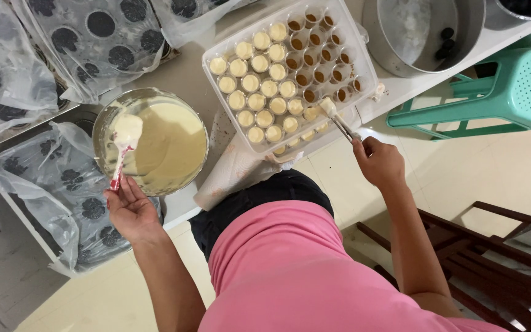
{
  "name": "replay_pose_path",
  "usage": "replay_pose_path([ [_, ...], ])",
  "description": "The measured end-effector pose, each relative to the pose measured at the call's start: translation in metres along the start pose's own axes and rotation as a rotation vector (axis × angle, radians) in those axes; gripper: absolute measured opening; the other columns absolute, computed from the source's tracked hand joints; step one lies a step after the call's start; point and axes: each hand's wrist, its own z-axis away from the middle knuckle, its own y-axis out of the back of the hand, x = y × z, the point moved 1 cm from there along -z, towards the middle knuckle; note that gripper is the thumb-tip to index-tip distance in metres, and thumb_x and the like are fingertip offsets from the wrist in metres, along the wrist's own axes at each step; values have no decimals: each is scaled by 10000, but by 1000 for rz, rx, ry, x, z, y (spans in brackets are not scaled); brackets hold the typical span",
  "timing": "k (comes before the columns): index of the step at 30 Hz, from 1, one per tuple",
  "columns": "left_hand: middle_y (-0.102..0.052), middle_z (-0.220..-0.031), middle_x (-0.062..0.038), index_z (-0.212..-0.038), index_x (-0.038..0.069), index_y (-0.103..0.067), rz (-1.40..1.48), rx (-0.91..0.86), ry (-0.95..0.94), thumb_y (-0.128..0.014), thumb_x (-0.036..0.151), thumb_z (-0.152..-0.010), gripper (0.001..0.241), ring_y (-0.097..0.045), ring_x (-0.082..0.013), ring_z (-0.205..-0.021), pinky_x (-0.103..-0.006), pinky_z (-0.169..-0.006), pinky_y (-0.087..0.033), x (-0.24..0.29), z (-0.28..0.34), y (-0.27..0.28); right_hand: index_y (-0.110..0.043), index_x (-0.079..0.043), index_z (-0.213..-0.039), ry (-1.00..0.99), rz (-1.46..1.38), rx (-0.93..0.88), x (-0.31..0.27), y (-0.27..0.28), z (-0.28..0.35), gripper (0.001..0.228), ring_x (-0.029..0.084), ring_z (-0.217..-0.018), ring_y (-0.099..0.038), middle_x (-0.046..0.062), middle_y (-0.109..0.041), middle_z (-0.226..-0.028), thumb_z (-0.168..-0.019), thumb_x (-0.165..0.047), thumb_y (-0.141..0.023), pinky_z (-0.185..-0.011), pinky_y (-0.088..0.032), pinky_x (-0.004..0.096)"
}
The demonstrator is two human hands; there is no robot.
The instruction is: Filling small muffin or cupcake molds with batter using a scoop and a spatula.
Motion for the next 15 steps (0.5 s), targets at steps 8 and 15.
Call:
replay_pose_path([
  [8,-741,-1141,-201,-1179,-35,-542,6,-2,14,-581,185,-1061,253,-749,-288,-1103,-407,-1063,-638,1,-12,12,-733,-74,-877,39,-36,52,1,-1,0,532,315,-606,-649,103,-672,-652,-1020,-558,-566,-608,-506,444],
  [15,-730,-1168,-202,-1192,-38,-546,3,-1,15,-549,186,-1075,253,-746,-286,-1125,-400,-1066,-638,1,-9,8,-737,-79,-854,42,-23,68,4,-1,0,534,299,-583,-644,92,-665,-630,-1013,-563,-579,-599,-502,434],
])
